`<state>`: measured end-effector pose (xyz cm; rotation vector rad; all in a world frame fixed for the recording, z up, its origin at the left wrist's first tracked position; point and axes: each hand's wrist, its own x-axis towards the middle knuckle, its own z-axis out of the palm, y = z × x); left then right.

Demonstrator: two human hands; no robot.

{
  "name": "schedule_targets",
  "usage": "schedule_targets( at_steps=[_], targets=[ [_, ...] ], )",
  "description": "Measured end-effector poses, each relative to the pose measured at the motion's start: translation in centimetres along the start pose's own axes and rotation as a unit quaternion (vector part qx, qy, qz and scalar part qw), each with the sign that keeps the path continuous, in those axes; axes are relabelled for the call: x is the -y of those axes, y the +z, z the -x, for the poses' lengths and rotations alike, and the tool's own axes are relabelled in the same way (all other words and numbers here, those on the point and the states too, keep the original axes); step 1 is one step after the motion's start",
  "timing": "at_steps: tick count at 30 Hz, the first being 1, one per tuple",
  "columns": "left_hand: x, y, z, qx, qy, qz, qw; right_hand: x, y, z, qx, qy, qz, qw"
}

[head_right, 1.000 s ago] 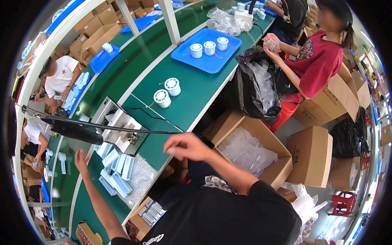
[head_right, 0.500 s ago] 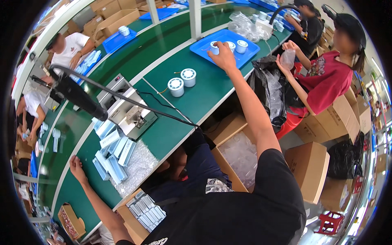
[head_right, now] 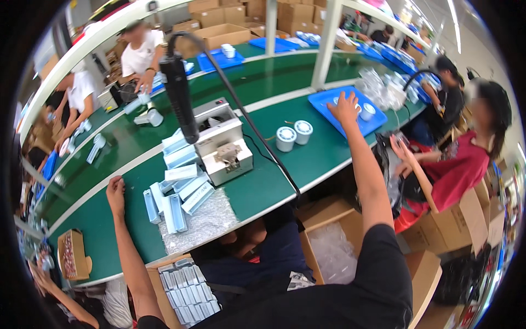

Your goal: Assembling small electric fans by inserting a motor component into a plastic housing and securing it using an electric screwdriver on an assembly line.

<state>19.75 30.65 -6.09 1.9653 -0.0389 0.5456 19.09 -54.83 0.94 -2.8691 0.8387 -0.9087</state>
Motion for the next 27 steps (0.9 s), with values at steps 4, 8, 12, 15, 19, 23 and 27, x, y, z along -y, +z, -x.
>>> schedule_targets(
  at_steps=[4,8,12,15,19,23,27],
  targets=[
    [0.2,0.4,-0.7,0.003,0.007,-0.012,1.000,4.4,-0.9,2.8,0.001,-0.179,-0.235,0.955],
    [0.7,-0.5,0.0,0.002,0.001,-0.020,1.000,11.1,-5.0,7.0,0.224,-0.247,-0.352,0.874],
    [0.7,-0.6,-0.5,0.011,0.015,-0.033,0.999,10.6,-7.8,8.7,0.316,-0.282,-0.349,0.836],
    [0.6,-0.5,-0.5,0.010,0.004,-0.034,0.999,9.2,-8.1,9.8,0.328,-0.254,-0.324,0.851],
    [-1.3,1.6,-0.6,-0.007,0.014,-0.003,1.000,4.6,-6.9,9.4,0.285,-0.229,-0.380,0.849],
    [-7.4,1.6,2.2,-0.052,0.076,0.001,0.996,5.9,-6.4,11.4,0.258,-0.202,-0.407,0.853],
    [-17.2,4.7,5.3,0.066,0.178,-0.078,0.979,4.2,-4.3,10.4,0.178,-0.229,-0.397,0.871]
  ],
)
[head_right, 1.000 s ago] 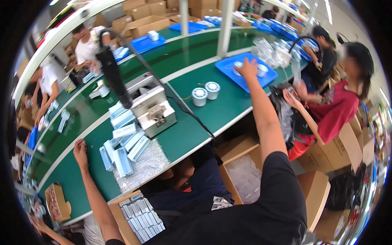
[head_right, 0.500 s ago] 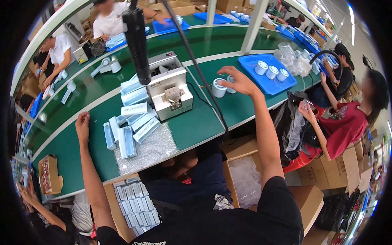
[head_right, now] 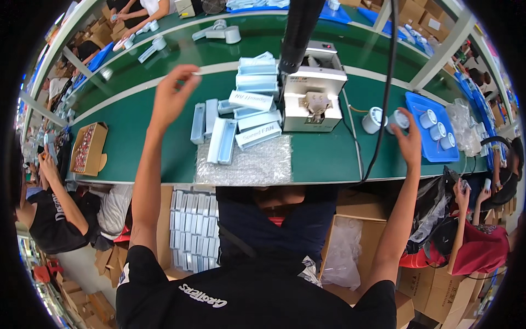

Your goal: Assembling small electric fans by inserting a motor component into a plastic housing and securing it using an electric screwdriver on an assembly line.

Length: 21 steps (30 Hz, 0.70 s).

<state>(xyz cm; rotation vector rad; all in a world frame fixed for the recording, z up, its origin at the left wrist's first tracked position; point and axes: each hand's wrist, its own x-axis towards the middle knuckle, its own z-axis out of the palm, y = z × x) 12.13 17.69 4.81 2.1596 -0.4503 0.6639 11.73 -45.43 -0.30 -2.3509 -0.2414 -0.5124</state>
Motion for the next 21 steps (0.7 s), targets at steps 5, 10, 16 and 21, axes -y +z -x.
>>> schedule_targets(
  at_steps=[5,10,16,21],
  targets=[
    [-9.6,2.3,3.9,0.098,-0.035,-0.206,0.973,-0.6,-3.0,4.4,-0.252,-0.010,-0.444,0.860],
    [-10.0,2.0,8.4,0.058,-0.124,-0.234,0.963,7.2,-1.6,11.9,-0.114,-0.176,-0.717,0.665],
    [-10.2,4.4,9.0,0.047,-0.159,-0.222,0.961,19.2,10.0,15.2,0.136,0.013,-0.777,0.614],
    [-10.1,3.0,9.2,-0.059,-0.222,-0.163,0.960,24.3,14.7,14.5,0.192,0.247,-0.791,0.526]
  ],
)
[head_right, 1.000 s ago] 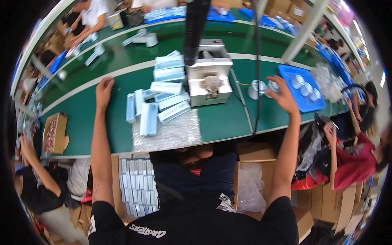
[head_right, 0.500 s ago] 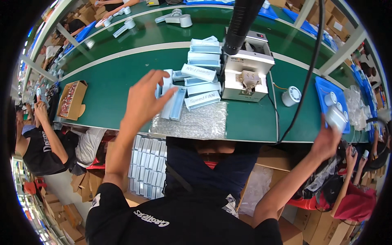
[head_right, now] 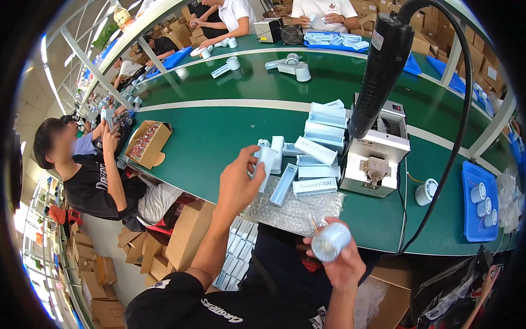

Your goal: Assembling small electric fans by inserting a motor component into a plastic housing and securing it using an electric screwdriver on an assembly line.

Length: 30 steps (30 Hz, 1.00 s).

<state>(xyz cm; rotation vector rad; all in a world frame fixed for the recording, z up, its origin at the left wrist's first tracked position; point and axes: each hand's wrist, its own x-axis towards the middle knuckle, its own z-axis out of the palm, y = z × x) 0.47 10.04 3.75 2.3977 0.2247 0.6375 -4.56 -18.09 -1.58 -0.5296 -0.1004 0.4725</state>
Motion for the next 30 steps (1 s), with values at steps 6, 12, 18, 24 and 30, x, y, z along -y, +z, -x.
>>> schedule_targets(
  at_steps=[6,12,18,24,30],
  targets=[
    [-0.9,0.8,0.7,0.133,-0.093,0.542,0.825,2.4,0.1,-2.8,-0.035,-0.091,0.235,0.967],
    [-4.5,5.8,2.4,0.182,-0.209,0.719,0.638,3.9,-0.3,-3.5,-0.086,-0.254,0.374,0.888],
    [-5.8,8.0,2.8,0.171,-0.187,0.706,0.661,4.1,-0.5,-0.3,-0.039,-0.345,0.473,0.810],
    [-5.9,8.3,3.7,0.166,-0.182,0.704,0.666,3.6,-0.1,0.8,-0.038,-0.270,0.517,0.811],
    [-6.1,7.6,4.1,0.120,-0.174,0.701,0.681,3.6,-0.2,1.2,-0.023,-0.265,0.488,0.831]
  ],
)
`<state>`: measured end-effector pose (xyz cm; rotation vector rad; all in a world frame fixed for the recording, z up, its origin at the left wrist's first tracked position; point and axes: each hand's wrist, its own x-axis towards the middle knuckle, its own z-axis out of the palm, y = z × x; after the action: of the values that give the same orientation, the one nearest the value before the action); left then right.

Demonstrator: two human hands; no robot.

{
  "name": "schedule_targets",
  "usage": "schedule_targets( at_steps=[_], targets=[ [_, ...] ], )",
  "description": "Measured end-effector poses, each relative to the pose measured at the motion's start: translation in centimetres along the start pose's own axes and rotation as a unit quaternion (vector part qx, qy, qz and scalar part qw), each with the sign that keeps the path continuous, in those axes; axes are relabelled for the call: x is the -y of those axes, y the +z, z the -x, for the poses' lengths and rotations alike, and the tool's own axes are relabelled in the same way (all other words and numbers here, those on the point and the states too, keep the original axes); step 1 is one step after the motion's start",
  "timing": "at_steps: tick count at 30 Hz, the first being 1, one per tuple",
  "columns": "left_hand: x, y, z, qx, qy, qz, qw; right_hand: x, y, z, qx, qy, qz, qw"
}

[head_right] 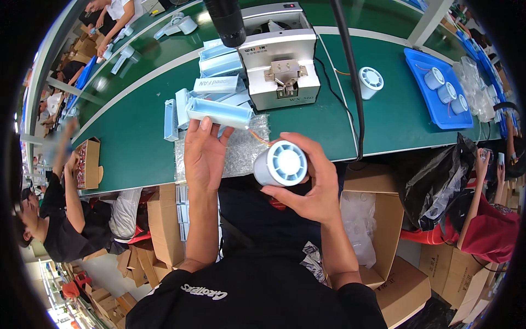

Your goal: Assembling small electric fans by inserting a motor component into a plastic housing and securing it using an electric screwdriver on an assembly line.

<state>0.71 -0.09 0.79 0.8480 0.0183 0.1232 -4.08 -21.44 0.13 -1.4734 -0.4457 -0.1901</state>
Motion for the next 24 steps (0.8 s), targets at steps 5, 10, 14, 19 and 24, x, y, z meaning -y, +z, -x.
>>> schedule_targets(
  at_steps=[5,10,14,19,24],
  targets=[
    [-0.1,-2.5,-0.3,0.078,0.046,0.033,0.995,0.4,-0.5,0.0,-0.010,-0.015,-0.025,1.000],
    [-1.0,0.3,0.9,0.099,0.006,0.075,0.992,0.5,0.0,0.1,-0.013,-0.008,-0.059,0.998],
    [0.6,-1.2,0.4,0.081,0.017,0.040,0.996,0.4,0.4,0.3,0.000,-0.006,-0.047,0.999],
    [0.8,-1.2,0.9,0.071,-0.003,0.040,0.997,0.3,1.3,0.7,0.012,0.005,-0.021,1.000],
    [1.1,-1.4,1.2,0.059,0.001,0.028,0.998,0.2,1.8,0.2,0.022,0.012,0.003,1.000]
  ],
)
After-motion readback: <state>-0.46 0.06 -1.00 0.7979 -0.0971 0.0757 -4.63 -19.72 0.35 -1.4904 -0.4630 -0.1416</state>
